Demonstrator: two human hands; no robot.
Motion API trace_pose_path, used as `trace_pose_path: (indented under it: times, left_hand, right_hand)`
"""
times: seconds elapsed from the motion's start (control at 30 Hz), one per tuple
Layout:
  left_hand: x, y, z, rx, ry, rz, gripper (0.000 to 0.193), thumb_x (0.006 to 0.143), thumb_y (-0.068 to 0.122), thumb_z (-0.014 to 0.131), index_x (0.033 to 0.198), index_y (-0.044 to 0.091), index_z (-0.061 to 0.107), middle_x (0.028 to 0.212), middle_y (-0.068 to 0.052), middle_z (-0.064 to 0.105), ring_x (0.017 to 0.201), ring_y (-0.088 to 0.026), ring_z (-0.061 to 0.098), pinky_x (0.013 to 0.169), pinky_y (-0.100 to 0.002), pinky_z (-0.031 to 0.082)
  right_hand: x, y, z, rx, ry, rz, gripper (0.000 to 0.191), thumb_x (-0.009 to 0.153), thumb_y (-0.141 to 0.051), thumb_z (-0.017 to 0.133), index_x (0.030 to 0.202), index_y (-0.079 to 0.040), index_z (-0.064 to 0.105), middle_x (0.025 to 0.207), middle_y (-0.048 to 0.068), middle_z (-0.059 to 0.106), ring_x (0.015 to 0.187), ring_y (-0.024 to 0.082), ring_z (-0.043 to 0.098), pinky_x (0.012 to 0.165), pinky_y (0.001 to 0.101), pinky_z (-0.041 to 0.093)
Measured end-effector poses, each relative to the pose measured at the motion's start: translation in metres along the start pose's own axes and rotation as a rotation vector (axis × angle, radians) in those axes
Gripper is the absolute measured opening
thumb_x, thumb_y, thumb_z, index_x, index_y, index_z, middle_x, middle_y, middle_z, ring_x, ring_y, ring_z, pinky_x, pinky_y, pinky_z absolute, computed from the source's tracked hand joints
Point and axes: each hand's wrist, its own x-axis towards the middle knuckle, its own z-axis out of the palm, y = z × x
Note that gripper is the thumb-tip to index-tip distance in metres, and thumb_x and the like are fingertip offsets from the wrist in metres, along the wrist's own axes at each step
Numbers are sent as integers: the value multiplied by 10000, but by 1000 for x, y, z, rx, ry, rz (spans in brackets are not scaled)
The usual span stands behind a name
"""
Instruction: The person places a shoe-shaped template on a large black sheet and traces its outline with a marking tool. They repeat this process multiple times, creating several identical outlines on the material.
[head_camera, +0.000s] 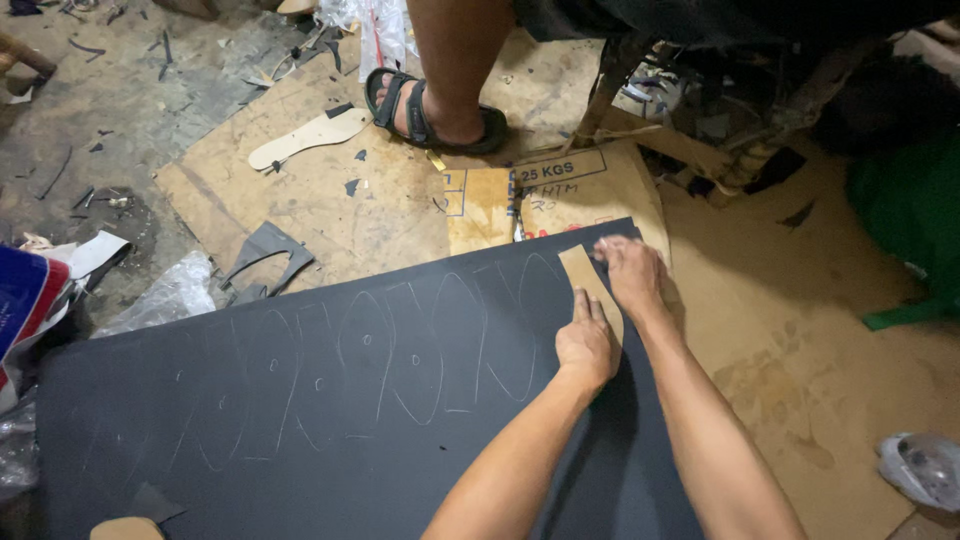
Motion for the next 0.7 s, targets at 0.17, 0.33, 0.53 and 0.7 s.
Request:
trace_pose_path:
  times: [0.17,0.33,0.53,0.7]
  left_hand:
    - [-6,-6,-18,-67,-128,-58,812,893,193,649,1587,20,265,1714,-181,129,1152,-293,685,791,-407,612]
    - [-17,-18,-34,-142,-68,-55,718,871,106,669,1529,166,386,1718,-139,148,947,-340,757,733,-423,617]
    - [-19,-26,-37,-113,-91,-28,573,902,105,659,1432,235,484,1731,-138,147,981,-351,748,753,-434,620]
    - [-7,-51,-30,-15,-160,138,641,867,106,648,1446,342,504,1670,-133,215,1001,-327,733,793,-424,603]
  right_hand:
    - [-41,6,-29,-59,-49,14,289,1015,-236,538,1038,-77,778,946,91,783,897,268,757,811,402,576]
    - [-112,6,-56,-274,-57,-52,270,1006,-205,539,1025,-97,785,1019,87,765,981,313,685,896,438,501]
    - [-167,1,-51,-370,-47,-241,234,965,-208,567,956,-85,766,966,54,766,962,251,691,960,443,441]
    - [-169,0,-41,-84,-79,-100,247,988,-201,559,1022,-88,777,966,51,782,957,247,709,926,398,464]
